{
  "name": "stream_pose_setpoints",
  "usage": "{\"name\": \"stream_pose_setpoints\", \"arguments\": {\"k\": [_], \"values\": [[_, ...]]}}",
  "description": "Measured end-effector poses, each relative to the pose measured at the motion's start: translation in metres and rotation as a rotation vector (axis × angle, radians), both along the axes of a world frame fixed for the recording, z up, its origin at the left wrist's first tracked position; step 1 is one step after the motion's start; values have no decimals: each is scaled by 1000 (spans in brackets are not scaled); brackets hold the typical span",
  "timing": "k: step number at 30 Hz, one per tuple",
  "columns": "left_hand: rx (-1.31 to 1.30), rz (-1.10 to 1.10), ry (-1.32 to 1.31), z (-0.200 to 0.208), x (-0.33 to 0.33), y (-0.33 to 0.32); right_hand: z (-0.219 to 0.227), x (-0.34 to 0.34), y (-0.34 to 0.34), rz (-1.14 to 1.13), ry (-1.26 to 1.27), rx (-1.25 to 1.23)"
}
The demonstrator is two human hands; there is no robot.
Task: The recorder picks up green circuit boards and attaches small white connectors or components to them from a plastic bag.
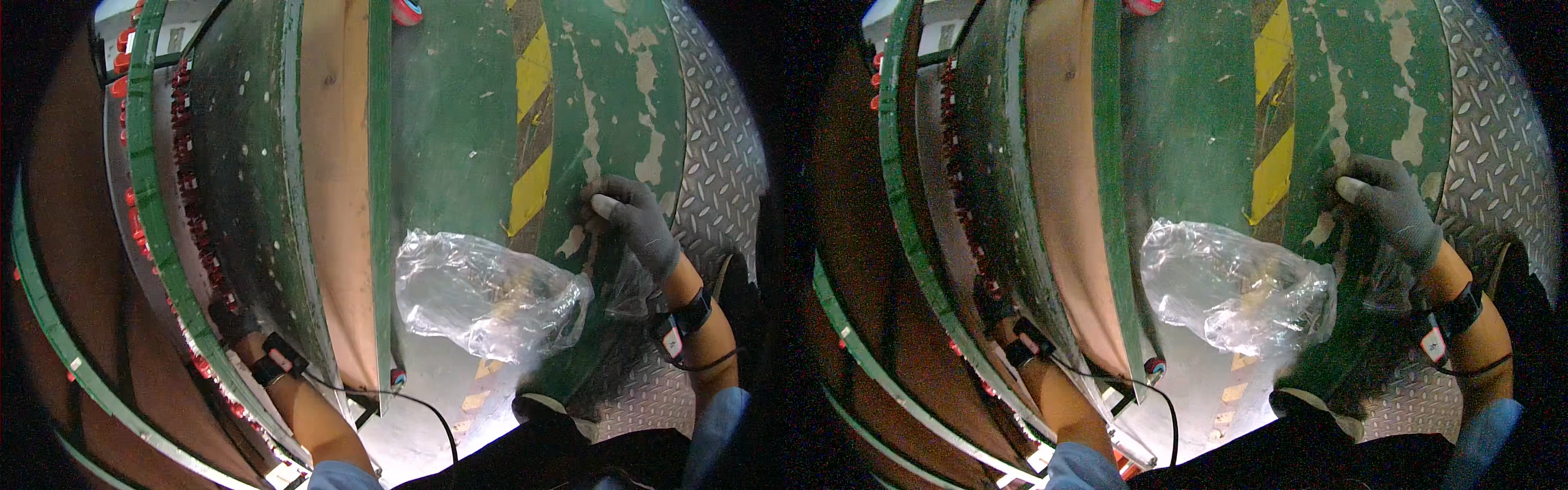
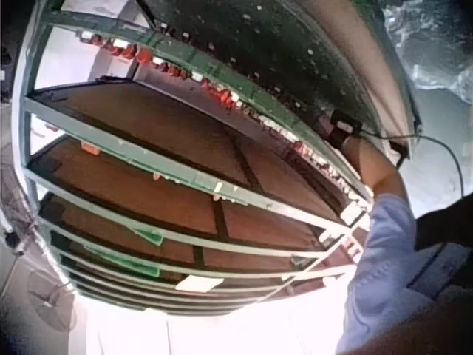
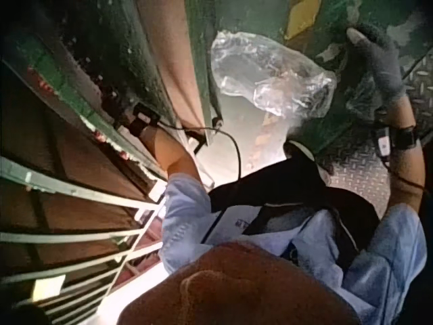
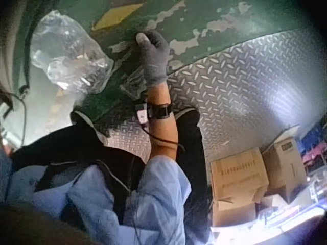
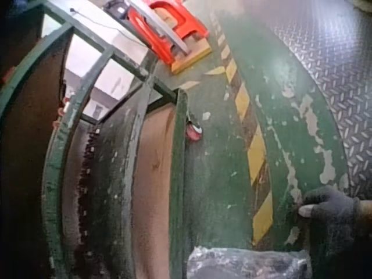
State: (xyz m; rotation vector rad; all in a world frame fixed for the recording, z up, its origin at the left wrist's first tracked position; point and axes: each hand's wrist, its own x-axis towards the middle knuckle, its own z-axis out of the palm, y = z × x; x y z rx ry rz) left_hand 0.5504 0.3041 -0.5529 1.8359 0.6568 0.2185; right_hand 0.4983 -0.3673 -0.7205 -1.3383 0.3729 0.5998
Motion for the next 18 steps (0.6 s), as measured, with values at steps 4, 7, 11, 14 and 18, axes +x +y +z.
{"name": "stream_pose_setpoints", "arguments": {"k": [4, 7, 11, 14, 18], "values": [[-1045, -240, -192, 10, 8, 100, 9, 11, 5, -59, 94, 70], [-1114, -347, -156, 13, 23, 127, 17, 14, 7, -78, 73, -9], [-1112, -246, 82, 4, 40, 92, 19, 13, 11, -107, 87, -84], [-1111, -187, 256, 7, 38, 58, 18, 12, 9, -53, 79, -110], [-1101, -125, 425, 7, 62, -17, 15, 9, 4, -35, 70, -83]]}}
